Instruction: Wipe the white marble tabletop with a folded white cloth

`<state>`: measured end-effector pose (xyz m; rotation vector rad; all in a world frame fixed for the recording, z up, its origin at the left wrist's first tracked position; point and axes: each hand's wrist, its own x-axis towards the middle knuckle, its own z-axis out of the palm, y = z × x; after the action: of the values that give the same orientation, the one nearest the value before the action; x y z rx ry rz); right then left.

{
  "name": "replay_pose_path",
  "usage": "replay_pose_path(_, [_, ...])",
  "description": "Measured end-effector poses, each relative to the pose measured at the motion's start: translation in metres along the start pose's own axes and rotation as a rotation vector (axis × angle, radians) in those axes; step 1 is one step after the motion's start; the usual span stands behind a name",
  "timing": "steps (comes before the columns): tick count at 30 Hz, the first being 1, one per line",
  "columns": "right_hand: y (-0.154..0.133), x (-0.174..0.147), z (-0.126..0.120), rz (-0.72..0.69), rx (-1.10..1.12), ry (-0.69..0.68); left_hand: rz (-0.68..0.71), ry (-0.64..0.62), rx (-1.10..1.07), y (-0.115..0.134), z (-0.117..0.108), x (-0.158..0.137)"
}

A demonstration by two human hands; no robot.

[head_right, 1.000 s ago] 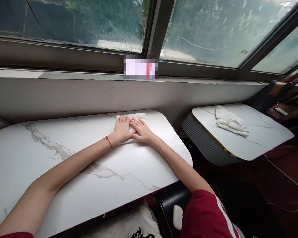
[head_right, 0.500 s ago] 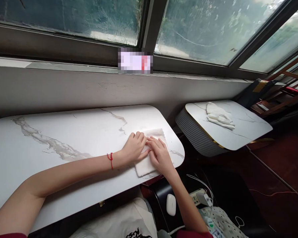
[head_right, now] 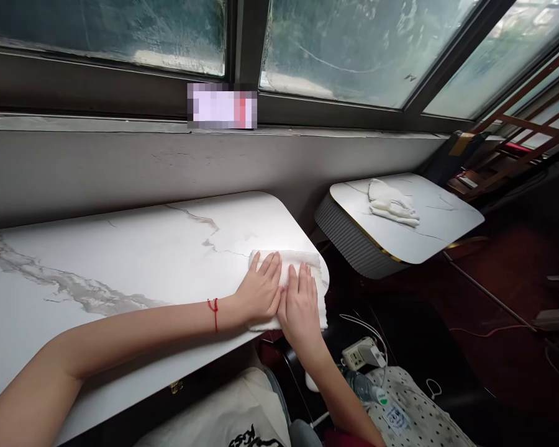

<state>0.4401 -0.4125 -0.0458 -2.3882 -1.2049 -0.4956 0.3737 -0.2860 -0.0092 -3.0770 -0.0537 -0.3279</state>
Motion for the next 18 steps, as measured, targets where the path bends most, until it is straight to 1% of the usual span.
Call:
replay_pose_path(2, [0.011, 0.01, 0.007, 0.024, 0.006, 0.008, 0.004, 0.003, -0.014, -0.005, 0.002, 0.014])
replay_pose_path(4, [0.025, 0.023, 0.013, 0.018, 0.019, 0.007, -0.005, 0.008, -0.029, -0.01, 0.005, 0.029])
replay_pose_path(7, [0.047, 0.046, 0.022, -0.041, 0.05, -0.028, -0.056, 0.011, -0.045, -0.016, 0.009, 0.049])
replay_pose_path(10, [0.063, 0.071, 0.03, -0.104, 0.082, -0.067, -0.129, -0.004, -0.042, -0.022, 0.012, 0.064])
replay_pose_path(14, [0.072, 0.103, 0.043, -0.173, 0.114, -0.113, -0.223, -0.025, -0.048, -0.035, 0.012, 0.078])
replay_pose_path(18, [0.071, 0.137, 0.059, -0.226, 0.13, -0.156, -0.304, -0.024, -0.059, -0.053, 0.014, 0.09])
